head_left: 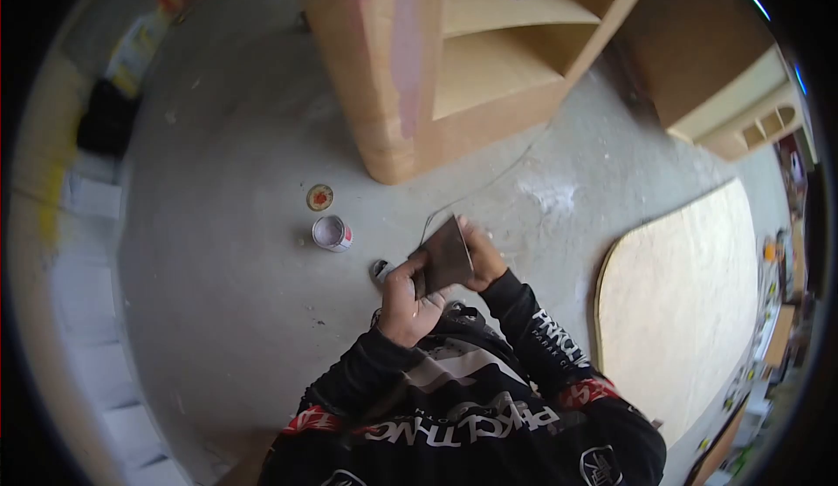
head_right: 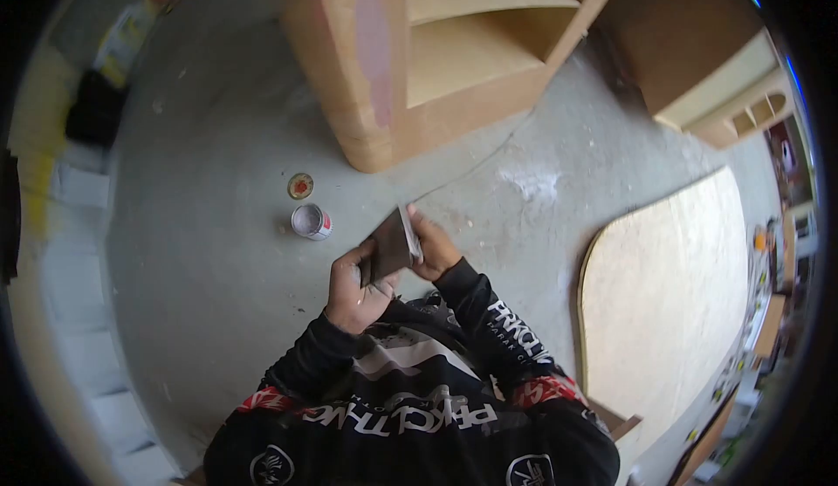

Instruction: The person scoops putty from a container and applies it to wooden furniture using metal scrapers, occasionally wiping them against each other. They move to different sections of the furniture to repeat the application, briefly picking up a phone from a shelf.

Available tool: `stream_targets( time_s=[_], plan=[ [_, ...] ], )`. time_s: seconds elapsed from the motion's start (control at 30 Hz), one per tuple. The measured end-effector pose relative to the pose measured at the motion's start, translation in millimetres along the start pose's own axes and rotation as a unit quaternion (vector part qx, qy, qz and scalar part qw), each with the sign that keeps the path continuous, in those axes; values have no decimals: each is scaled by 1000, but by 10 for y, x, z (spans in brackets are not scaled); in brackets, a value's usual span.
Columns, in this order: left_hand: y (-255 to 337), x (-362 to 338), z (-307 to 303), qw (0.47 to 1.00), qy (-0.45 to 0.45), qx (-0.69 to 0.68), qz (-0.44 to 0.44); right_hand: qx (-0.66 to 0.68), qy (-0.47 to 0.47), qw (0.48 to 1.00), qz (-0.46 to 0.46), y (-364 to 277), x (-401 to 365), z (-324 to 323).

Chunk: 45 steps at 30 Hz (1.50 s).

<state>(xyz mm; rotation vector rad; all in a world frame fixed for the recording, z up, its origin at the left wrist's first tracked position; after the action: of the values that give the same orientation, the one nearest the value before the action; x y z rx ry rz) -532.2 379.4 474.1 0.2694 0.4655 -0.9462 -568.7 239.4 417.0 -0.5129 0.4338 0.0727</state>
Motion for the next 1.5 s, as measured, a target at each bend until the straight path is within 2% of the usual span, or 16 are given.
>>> stream_targets(
  time_s=[0.03, 0.07, 0.1, 0.13, 0.17, 0.37, 0.63, 0.8, 0.9, 0.93, 1.0, 1.07, 1.17, 1.3, 1.37, 1.5],
  plan=[
    [-105, -59, 142, 993, 95, 17, 64, 103, -261, 958, 65, 114, -133, -277],
    [-60, -61, 72, 884, 82, 387, 248, 11, -136, 989, 52, 254, -314, -357],
    [-25, -24, -25, 614, 45, 683, 393, -80, -8, 996, 42, 379, -493, -414],
    [69, 140, -159, 786, 57, 522, 326, 11, -22, 997, 78, 431, -677, -499],
    [106, 167, -74, 953, 127, 92, 259, 7, 25, 999, 43, 459, -808, -542],
    [-322, 53, -181, 872, 90, 251, 411, -104, 141, 963, -203, 76, -1308, -209],
    [-791, -101, -102, 787, -10, 433, 439, -106, 228, 931, -266, 37, -1392, -50],
    [-291, -177, -424, 773, -93, 598, 193, -200, 238, 915, -256, -14, -1451, -183],
    [-104, -296, -309, 604, -108, 785, 88, -228, 214, 904, -292, -92, -1453, -163],
    [72, -267, -529, 617, -50, 785, 43, -328, 184, 850, -369, -154, -1480, -143],
    [-101, -205, -338, 821, 97, 558, 70, -505, 114, 692, -503, -233, -1494, -81],
    [-91, -209, -175, 922, 159, 353, 8, -541, 36, 658, -522, -210, -1425, -16],
    [95, -16, -235, 958, 88, 230, -146, -595, -18, 628, -502, -104, -1206, 17],
    [657, 436, -336, 949, 157, 271, -34, -667, 33, 624, -406, 13, -719, -198],
    [919, 627, -159, 953, 38, 297, 34, -712, 34, 614, -339, 73, -481, -434],
    [1140, 822, 365, 693, -121, 605, 373, -72, 193, 975, -88, 100, -27, -283]
  ],
)
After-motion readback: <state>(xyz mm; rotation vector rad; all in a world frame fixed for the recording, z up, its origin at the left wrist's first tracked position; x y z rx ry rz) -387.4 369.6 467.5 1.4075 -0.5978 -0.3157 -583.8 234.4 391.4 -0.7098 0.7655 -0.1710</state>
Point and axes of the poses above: each hand's wrist, its own x-axis towards the middle knuckle, its own z-axis out of the palm, y = z × x, the point moved 2 cm from there along x, towards the middle knuckle, and after that the axes turned 1 degree about -x, right-handed, at the moved point
